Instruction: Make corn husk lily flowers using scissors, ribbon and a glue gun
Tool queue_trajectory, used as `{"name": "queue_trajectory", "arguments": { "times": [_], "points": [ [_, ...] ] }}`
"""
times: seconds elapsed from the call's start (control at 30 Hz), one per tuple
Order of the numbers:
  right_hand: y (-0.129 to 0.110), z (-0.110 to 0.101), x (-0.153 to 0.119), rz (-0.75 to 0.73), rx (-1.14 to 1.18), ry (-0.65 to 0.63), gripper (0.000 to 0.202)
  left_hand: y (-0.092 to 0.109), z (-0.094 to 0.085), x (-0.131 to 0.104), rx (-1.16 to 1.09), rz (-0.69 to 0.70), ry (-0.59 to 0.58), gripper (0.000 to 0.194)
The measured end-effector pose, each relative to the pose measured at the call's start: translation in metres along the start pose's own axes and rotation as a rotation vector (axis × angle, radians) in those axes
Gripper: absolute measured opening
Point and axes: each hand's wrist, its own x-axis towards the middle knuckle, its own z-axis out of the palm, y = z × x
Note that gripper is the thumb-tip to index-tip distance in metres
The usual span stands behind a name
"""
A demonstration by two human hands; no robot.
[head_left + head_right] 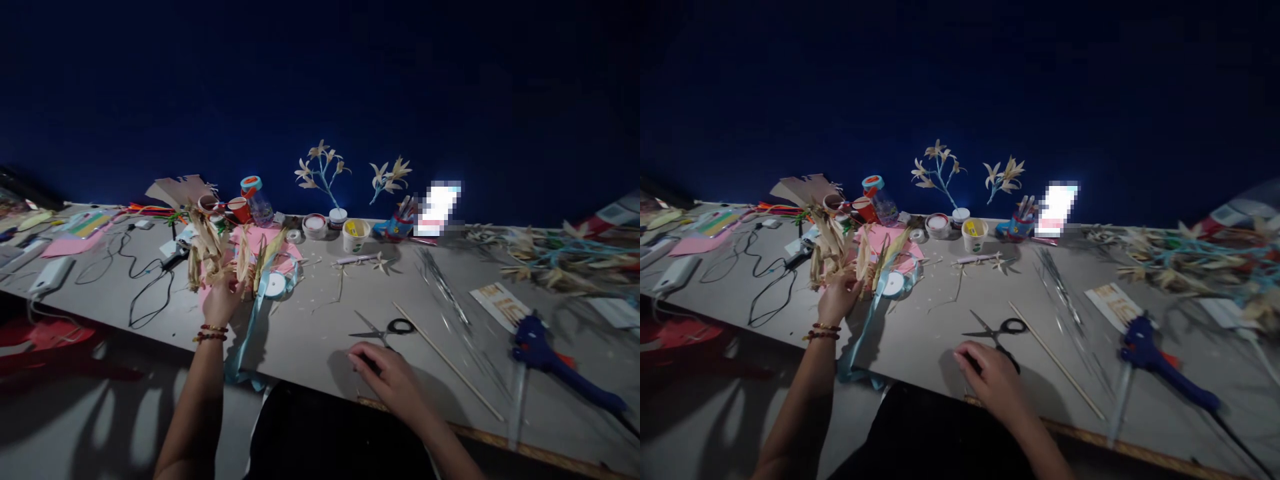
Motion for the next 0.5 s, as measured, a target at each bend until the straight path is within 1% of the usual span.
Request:
{"name": "queue_trajectory", "arguments": {
  "times": [0.1, 0.2, 0.3, 0.4, 0.5],
  "points": [
    [-0.002, 0.0, 0.005, -0.025, -0.015, -0.009, 0.026, -0.009, 0.0, -0.001, -0.078, -0.047, 0.023, 0.023],
    [-0.002, 0.0, 0.009, -0.043, -0.027, -0.003, 0.027, -0.017, -0.001, -0.006, -0.159, -0.101, 0.097, 0.025],
    [-0.001, 0.0, 0.009, -0.049, -0.032, 0.0, 0.028, -0.02, -0.003, -0.014, -0.266, -0.126, 0.15, 0.028],
    [-0.002, 0.0, 0.011, -0.044, -0.036, 0.007, 0.028, -0.016, -0.007, -0.023, -0.383, -0.115, 0.182, 0.027],
    [-0.011, -0.002, 0.018, -0.06, -0.002, 0.005, 0.025, 0.0, -0.013, -0.038, -0.473, -0.074, 0.187, 0.028]
  ]
}}
